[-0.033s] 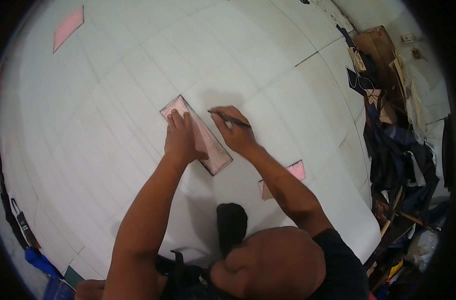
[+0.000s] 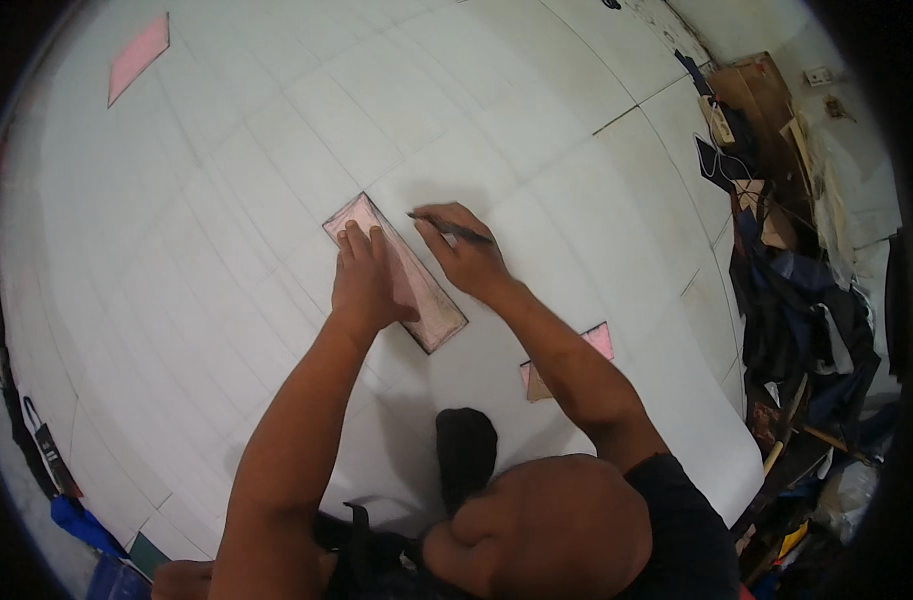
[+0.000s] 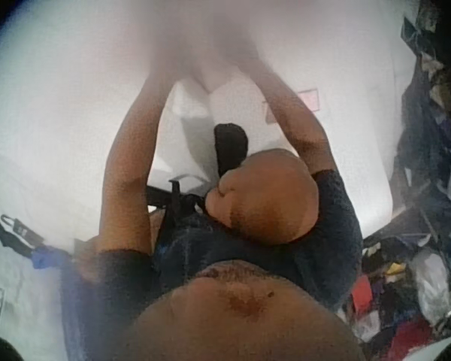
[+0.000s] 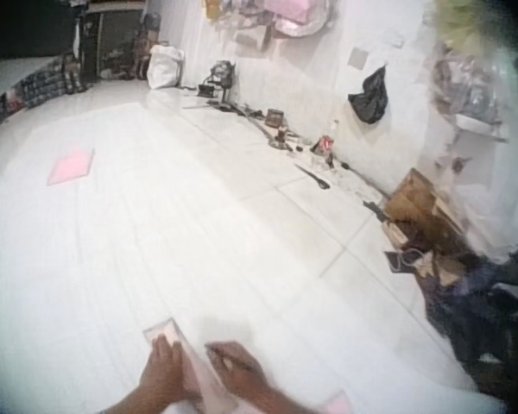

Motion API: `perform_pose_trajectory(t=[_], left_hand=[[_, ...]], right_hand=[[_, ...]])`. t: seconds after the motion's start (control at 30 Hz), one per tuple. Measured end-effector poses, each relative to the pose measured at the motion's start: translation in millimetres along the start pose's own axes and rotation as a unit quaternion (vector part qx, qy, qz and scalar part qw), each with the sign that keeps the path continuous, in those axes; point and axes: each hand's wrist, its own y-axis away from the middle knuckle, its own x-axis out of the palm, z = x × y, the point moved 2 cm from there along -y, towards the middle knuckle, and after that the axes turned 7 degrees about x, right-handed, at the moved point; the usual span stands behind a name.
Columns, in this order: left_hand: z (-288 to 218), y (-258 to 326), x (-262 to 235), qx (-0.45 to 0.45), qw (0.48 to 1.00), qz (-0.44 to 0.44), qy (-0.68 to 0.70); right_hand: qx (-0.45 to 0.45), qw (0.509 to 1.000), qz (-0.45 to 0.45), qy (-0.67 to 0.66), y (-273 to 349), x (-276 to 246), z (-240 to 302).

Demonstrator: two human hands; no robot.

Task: The person sits on a tiled floor and uses a pen to trace the outline of a rectangular pink paper template onto a large white sheet. They repeatedly reposition the template and trace its edges to create multiple rectangular shapes.

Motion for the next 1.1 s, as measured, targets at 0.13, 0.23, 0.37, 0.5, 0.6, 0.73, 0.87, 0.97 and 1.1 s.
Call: perform_pose_trajectory(t=[0.13, 0.23, 0.37, 0.5, 0.6, 0.73, 0.87, 0.97, 1.1], left_hand=[[-6, -5, -1, 0.005, 1.0, 0.006, 0.001], [-1, -3, 1, -0.001, 1.0, 0.012, -0.013], [-2, -4, 2, -0.018, 0.999, 0.026, -0.036], [-3, -3, 1, -0.022, 0.998, 0.029, -0.047], [-6, -4, -1, -0.023, 0.999, 0.037, -0.033], [-4, -7, 2, -0.019, 0.997, 0.048, -0.052], [-5, -5, -2, -0.024, 0.996, 0.054, -0.069], [-4, -5, 1, -0.022, 0.996, 0.062, -0.068], [-3, -5, 4, -0.028, 0.997, 0.053, -0.049]], right_hand=[[0.054, 0.994, 0.068, -0.059, -49, 31, -8], [0.076, 0.992, 0.097, -0.042, -60, 46, -5], [0.052, 0.995, 0.089, -0.008, -65, 51, -9], [0.025, 0.996, 0.091, 0.009, -67, 51, -9], [-0.005, 0.996, 0.084, 0.018, -64, 49, -11], [-0.092, 0.975, 0.147, 0.137, -47, 31, -12], [-0.127, 0.952, 0.207, 0.186, 7, -9, -5], [-0.127, 0.951, 0.211, 0.185, 53, -33, -10], [-0.102, 0.957, 0.217, 0.165, 99, -58, -15]])
